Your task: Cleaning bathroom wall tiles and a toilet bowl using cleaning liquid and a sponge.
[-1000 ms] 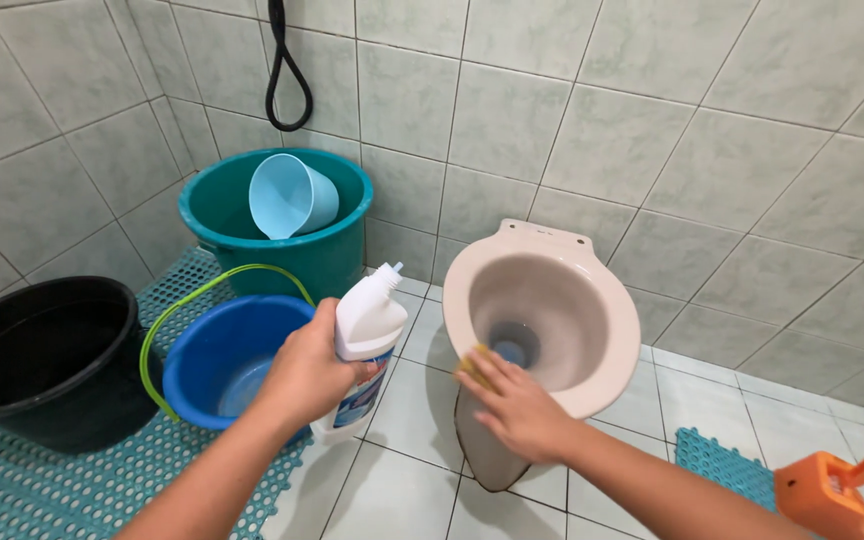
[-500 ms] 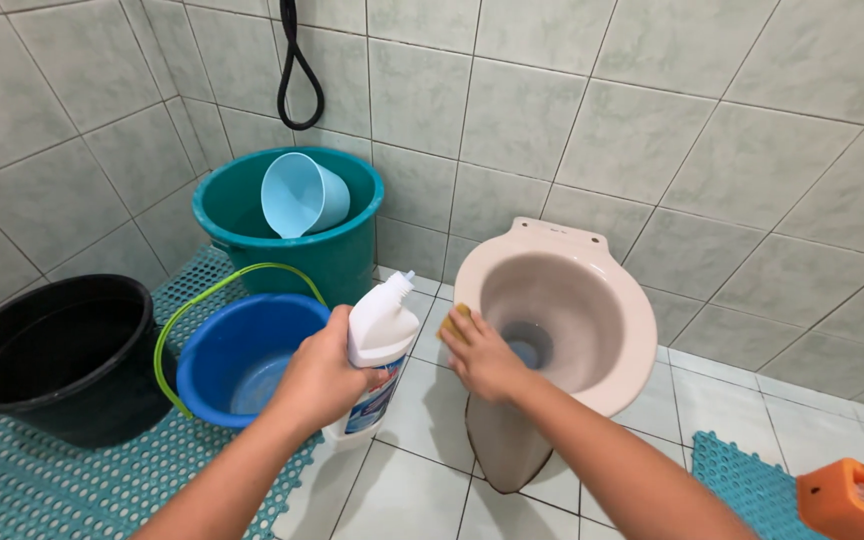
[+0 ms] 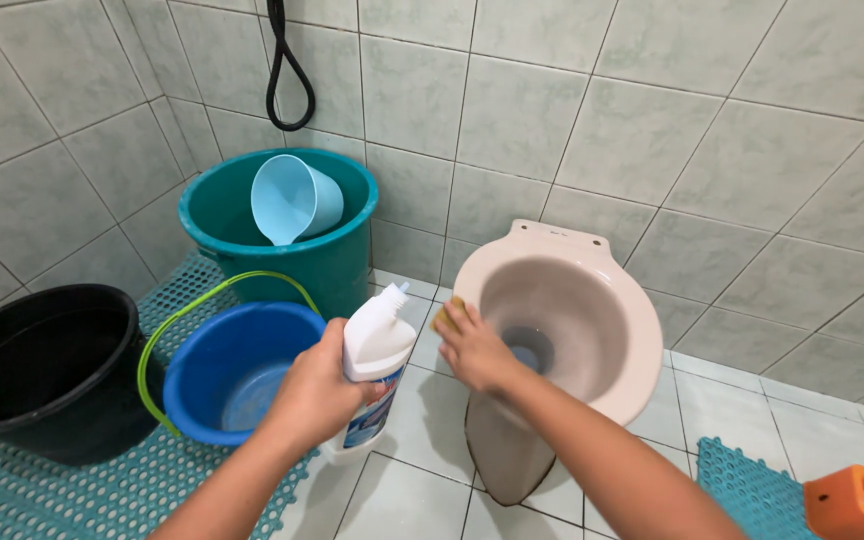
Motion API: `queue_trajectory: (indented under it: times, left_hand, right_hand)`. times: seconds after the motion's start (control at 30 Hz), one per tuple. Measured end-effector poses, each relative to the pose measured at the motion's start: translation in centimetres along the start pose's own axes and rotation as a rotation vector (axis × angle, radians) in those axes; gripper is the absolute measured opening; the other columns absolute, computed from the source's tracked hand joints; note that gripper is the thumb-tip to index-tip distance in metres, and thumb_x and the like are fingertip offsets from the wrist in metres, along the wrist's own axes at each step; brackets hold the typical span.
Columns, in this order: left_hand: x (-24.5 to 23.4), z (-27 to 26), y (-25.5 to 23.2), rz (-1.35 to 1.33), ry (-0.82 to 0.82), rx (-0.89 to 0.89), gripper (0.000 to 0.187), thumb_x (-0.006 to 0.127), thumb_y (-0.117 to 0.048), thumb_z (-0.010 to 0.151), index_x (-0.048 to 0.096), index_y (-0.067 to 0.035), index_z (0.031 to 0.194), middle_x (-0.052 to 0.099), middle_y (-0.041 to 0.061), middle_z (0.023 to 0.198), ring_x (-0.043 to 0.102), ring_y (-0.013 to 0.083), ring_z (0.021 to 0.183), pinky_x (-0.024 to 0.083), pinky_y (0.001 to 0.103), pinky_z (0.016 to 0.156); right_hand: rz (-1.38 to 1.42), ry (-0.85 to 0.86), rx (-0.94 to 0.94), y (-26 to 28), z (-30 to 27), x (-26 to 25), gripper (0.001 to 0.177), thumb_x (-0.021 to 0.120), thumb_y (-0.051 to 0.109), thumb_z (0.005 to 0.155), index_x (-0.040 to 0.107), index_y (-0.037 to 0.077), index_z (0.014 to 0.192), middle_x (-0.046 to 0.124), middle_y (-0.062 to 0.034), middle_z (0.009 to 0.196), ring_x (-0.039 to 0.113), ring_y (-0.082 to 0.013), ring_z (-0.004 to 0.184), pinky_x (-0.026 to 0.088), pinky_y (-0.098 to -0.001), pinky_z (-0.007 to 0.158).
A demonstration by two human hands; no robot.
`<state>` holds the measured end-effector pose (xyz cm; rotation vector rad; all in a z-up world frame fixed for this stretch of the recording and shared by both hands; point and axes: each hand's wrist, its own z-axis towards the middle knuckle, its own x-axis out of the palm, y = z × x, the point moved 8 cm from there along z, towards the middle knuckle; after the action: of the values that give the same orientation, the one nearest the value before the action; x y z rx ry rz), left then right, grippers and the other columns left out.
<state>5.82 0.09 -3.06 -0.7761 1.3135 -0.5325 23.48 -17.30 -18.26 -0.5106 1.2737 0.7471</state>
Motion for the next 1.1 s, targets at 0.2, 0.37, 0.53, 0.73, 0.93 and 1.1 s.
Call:
queue_trajectory:
  times: [0.2, 0.37, 0.53, 0.73, 0.93, 1.1]
  left_hand:
    - [0.2, 0.2, 0.5, -0.002, 0.002, -0.011, 0.06, 0.091, -0.016, 0.065, 0.055, -0.009, 0.112, 0.075, 0.017, 0.109, 0.071, 0.0377, 0.11, 0.055, 0.044, 0.089]
    - [0.5, 0.6, 1.6, -0.042, 0.009, -0.021, 0.062, 0.09, -0.015, 0.065, 0.057, -0.011, 0.117, 0.076, 0.016, 0.11, 0.072, 0.0358, 0.109, 0.055, 0.044, 0.089]
    - [0.7, 1.4, 2.5, -0.041, 0.021, -0.031, 0.065, 0.091, -0.016, 0.065, 0.057, -0.011, 0.121, 0.076, 0.016, 0.109, 0.072, 0.035, 0.109, 0.055, 0.043, 0.089]
    - [0.6, 2.2, 2.9, -0.055, 0.038, -0.086, 0.066, 0.093, -0.019, 0.068, 0.057, -0.013, 0.124, 0.077, 0.014, 0.11, 0.074, 0.0325, 0.108, 0.056, 0.042, 0.089]
    - [-0.2, 2.2, 2.6, -0.061, 0.01, -0.068, 0.066, 0.092, -0.018, 0.068, 0.057, -0.013, 0.123, 0.077, 0.014, 0.109, 0.073, 0.0327, 0.109, 0.056, 0.042, 0.088]
    - [-0.3, 2.2, 2.8, -0.166, 0.021, 0.009, 0.068, 0.09, -0.018, 0.068, 0.055, -0.014, 0.127, 0.077, 0.014, 0.108, 0.075, 0.0302, 0.108, 0.055, 0.039, 0.089]
  right_hand:
    - [0.05, 0.065, 0.307, -6.1, 7.4, 2.1, 0.059, 0.037, 0.042, 0.103, 0.034, 0.021, 0.158, 0.015, -0.016, 0.169, 0.012, -0.0474, 0.152, 0.022, -0.0537, 0.122]
    - [0.007, 0.058, 0.299, -7.2, 6.5, 5.0, 0.063, 0.036, 0.041, 0.104, 0.028, 0.009, 0.158, 0.014, -0.0188, 0.167, 0.007, -0.0449, 0.156, 0.016, -0.0556, 0.124]
    - [-0.071, -0.089, 0.117, -2.8, 2.8, 2.2, 0.069, 0.036, 0.04, 0.105, 0.027, -0.004, 0.157, 0.016, -0.0354, 0.162, 0.011, -0.0497, 0.155, 0.014, -0.0534, 0.128]
    - [0.265, 0.056, 0.549, -10.0, 6.9, 7.0, 0.089, 0.04, 0.056, 0.104, 0.007, -0.005, 0.16, -0.003, -0.0421, 0.163, 0.005, -0.0609, 0.149, 0.013, -0.0538, 0.126]
    - [0.833, -0.22, 1.042, -24.1, 10.8, 12.1, 0.104, 0.052, 0.055, 0.097, -0.013, 0.005, 0.161, -0.021, -0.0305, 0.164, 0.003, -0.0514, 0.153, 0.021, -0.0552, 0.123]
    - [1.675, -0.634, 0.938, -36.9, 12.0, 21.1, 0.1, 0.06, 0.062, 0.096, 0.025, -0.004, 0.163, 0.034, -0.0256, 0.164, 0.05, -0.0386, 0.144, 0.041, -0.0503, 0.112]
